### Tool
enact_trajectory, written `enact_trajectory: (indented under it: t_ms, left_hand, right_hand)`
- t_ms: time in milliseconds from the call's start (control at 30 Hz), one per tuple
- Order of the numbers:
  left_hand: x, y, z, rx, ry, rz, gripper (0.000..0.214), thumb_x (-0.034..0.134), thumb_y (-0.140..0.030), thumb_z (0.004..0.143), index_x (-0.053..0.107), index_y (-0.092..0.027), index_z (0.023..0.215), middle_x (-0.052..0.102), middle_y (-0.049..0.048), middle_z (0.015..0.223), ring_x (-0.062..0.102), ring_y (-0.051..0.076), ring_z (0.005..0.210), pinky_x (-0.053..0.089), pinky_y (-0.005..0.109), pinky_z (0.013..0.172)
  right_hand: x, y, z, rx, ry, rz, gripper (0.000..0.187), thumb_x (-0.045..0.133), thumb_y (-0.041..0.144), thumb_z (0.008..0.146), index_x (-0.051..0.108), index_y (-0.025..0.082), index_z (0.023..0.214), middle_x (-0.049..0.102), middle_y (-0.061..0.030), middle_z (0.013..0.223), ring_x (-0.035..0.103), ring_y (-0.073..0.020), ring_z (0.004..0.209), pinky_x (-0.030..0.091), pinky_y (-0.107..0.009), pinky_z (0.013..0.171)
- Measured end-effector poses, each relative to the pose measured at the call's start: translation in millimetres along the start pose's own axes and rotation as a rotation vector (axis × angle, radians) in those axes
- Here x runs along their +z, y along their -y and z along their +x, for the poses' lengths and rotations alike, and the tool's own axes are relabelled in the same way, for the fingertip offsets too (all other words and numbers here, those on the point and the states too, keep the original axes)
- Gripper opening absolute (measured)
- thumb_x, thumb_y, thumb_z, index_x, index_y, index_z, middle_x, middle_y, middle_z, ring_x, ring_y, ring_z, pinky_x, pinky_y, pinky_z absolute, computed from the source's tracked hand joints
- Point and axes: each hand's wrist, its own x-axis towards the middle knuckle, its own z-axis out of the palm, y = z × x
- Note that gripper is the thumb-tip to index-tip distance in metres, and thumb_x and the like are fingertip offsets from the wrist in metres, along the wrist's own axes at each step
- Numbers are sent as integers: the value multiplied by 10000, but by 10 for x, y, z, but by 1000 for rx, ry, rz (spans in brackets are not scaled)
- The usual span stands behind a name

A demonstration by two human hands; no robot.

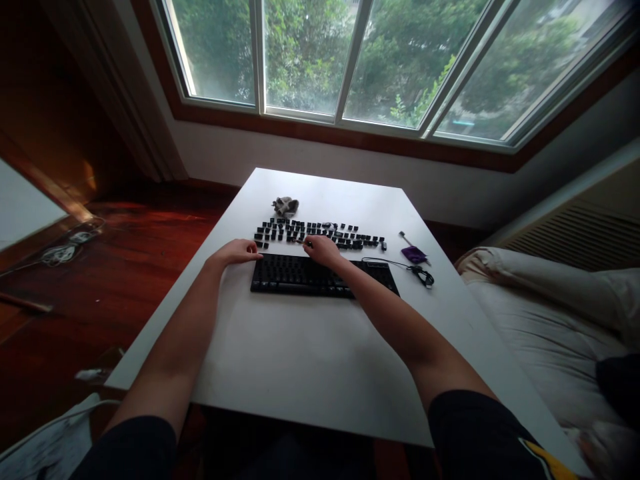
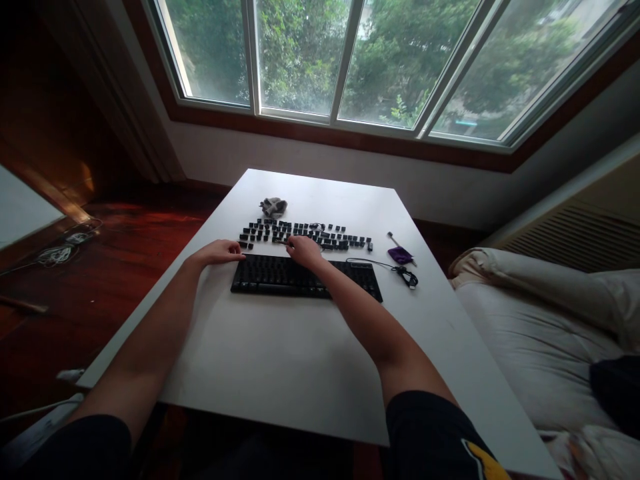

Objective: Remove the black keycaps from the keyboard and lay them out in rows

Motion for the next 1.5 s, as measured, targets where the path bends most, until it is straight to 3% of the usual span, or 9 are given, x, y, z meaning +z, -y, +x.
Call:
enact_trajectory:
  t_ms: [200,400,500,667,833,967,1233,1367,1500]
  left_hand:
    - [43,-56,24,29,-16,0,421,607,-609,788,720,-212,866,740,43,853,660,224,806,442,274,678]
    - [107,-58,34,-14,-140,-31,406,627,-565,799,748,-212,960,743,53,881,661,220,818,465,271,703]
    - [124,-58,44,14,-140,-59,420,628,-521,801,748,-224,1072,730,32,853,658,209,794,468,273,732]
    - [92,-140,38,66,-116,-54,402,600,-485,813,757,-228,1080,713,23,806,645,204,770,450,272,717]
    - [-31,-326,-36,102,-121,-42,382,591,-495,828,740,-222,1050,686,11,779,607,182,719,425,261,659]
    - [-111,-464,-88,154,-114,-50,322,590,-484,829,716,-206,930,691,20,811,590,179,733,421,264,653]
    - [-87,-627,-100,217,160,-125,278,608,-454,786,707,-203,853,692,16,783,592,182,727,425,263,647]
    - [-33,-650,-86,202,202,-159,246,631,-409,749,716,-196,840,703,19,787,596,185,729,417,262,636]
    - [18,-598,-61,225,206,-162,224,636,-407,740,697,-194,778,657,-5,705,563,163,666,383,250,591]
  right_hand:
    - [-92,-308,-304,88,110,-137,262,573,376,947,780,218,977,758,-128,1075,684,-278,1003,476,-324,806]
    - [-62,-308,-371,72,100,-87,217,611,347,935,780,212,952,752,-134,1044,679,-279,985,470,-324,800]
    - [-140,-251,-381,58,34,-43,264,553,361,974,758,196,977,729,-135,1040,664,-256,966,459,-319,824]
    - [-374,-8,-382,-71,-173,290,447,349,399,1053,741,188,1006,687,-91,1010,633,-195,953,451,-292,877]
    - [-322,295,-383,-93,-1,705,403,488,528,971,719,198,976,652,1,724,586,-137,630,473,-255,651]
    - [-103,440,-372,-122,123,895,336,621,516,886,704,208,988,681,6,720,620,-136,616,505,-248,610]
    - [85,590,-269,-133,135,791,223,633,393,889,712,189,935,697,14,679,638,-129,586,480,-236,604]
    - [21,656,-191,-120,205,733,212,622,362,901,733,182,920,694,9,658,635,-136,579,446,-235,589]
    - [-97,800,-237,-292,207,452,174,661,315,888,782,200,939,723,-11,715,642,-154,664,408,-247,657]
